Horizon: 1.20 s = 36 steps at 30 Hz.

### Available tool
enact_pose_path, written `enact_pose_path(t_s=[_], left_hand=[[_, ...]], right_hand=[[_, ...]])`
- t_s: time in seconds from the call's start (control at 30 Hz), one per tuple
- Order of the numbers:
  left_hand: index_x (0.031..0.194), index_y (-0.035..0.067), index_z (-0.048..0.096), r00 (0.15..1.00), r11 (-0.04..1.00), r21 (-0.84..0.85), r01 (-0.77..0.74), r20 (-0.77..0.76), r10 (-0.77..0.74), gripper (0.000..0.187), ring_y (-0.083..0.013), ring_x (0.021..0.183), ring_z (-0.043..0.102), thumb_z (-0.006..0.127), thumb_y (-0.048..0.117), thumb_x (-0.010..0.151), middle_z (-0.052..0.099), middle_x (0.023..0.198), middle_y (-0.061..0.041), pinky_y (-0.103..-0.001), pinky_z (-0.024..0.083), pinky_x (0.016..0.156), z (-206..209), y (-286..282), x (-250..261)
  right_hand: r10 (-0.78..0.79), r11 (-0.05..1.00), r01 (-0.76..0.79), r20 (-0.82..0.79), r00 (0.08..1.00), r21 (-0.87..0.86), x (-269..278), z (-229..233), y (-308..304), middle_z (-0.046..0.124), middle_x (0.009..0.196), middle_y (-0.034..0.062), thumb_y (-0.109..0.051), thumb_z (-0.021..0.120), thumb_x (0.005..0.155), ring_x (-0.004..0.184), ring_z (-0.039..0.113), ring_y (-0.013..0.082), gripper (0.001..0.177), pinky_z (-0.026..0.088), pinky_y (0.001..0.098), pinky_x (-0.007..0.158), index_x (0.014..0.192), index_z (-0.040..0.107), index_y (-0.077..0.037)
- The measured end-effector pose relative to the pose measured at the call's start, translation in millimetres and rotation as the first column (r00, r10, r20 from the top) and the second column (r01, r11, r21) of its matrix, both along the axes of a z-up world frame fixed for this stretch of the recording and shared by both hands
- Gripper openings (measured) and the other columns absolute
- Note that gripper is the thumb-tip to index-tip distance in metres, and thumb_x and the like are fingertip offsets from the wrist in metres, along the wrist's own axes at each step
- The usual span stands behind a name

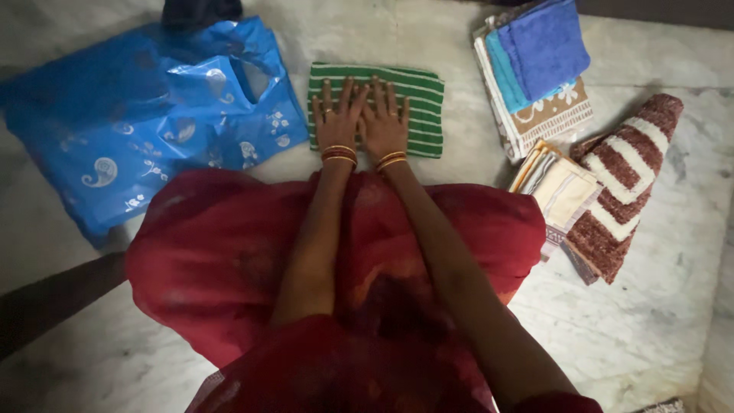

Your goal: The person folds various pieces of cloth and laundry by hand on the floor, including a white rectangular cloth, a black sock, and a green striped cloth.

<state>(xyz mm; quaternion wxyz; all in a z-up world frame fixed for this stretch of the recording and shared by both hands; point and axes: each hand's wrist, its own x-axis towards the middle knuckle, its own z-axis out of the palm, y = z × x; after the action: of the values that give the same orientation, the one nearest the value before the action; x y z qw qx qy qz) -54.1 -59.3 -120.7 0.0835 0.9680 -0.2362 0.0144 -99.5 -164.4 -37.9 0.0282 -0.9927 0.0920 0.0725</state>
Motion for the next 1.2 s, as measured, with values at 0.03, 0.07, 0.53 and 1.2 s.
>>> enact_pose_path(t_s=[0.03, 0.07, 0.53, 1.2], left_hand=[[0.164, 0.047, 0.010, 0.999, 1.000, 0.024, -0.010, 0.034, 0.010, 0.085, -0.0379, 0.159, 0.005, 0.061, 0.031, 0.099, -0.005, 0.174, 0.009, -0.061, 0.010, 0.128, -0.1, 1.3, 1.9], [0.165, 0.048, 0.012, 0.998, 0.999, 0.045, -0.021, 0.066, 0.018, 0.085, -0.0380, 0.158, 0.005, 0.061, 0.029, 0.099, -0.005, 0.174, 0.009, -0.062, 0.011, 0.127, 0.8, 1.0, 4.6], [0.164, 0.048, 0.021, 0.994, 0.981, 0.170, -0.091, -0.042, 0.100, 0.095, -0.0351, 0.157, 0.007, 0.059, 0.000, 0.091, -0.006, 0.171, 0.011, -0.060, 0.023, 0.122, 61.0, 17.6, 13.2], [0.161, 0.054, 0.029, 0.930, 0.976, 0.184, -0.120, 0.364, 0.046, 0.094, -0.0343, 0.156, 0.012, 0.056, -0.003, 0.091, 0.007, 0.172, 0.010, -0.056, 0.026, 0.121, 12.5, 35.1, 27.6]], right_hand=[[-0.026, 1.000, 0.026, -0.026, 0.999, 0.007, 1.0, 3.8, -0.3, 0.004, 0.173, 0.0022, -0.049, 0.039, 0.108, 0.159, 0.003, 0.0282, 0.063, 0.002, 0.0595, 0.127, 0.166, 0.021, -0.031], [-0.051, 0.999, 0.052, -0.054, 0.997, 0.011, 2.1, 7.5, -2.6, 0.003, 0.173, 0.0018, -0.050, 0.038, 0.109, 0.160, 0.002, 0.0282, 0.060, 0.001, 0.0596, 0.127, 0.165, 0.021, -0.036], [-0.398, 0.917, 0.398, 0.004, 0.917, -0.018, 0.9, 22.6, -19.6, 0.004, 0.174, -0.0026, -0.054, 0.032, 0.110, 0.160, 0.007, 0.0274, 0.059, 0.007, 0.0607, 0.126, 0.164, 0.013, -0.041], [-0.314, 0.949, 0.311, 0.079, 0.946, 0.055, -8.0, 17.3, -46.7, 0.007, 0.176, 0.0012, -0.052, 0.039, 0.110, 0.161, 0.009, 0.0278, 0.067, 0.010, 0.0588, 0.129, 0.169, 0.016, -0.028]])
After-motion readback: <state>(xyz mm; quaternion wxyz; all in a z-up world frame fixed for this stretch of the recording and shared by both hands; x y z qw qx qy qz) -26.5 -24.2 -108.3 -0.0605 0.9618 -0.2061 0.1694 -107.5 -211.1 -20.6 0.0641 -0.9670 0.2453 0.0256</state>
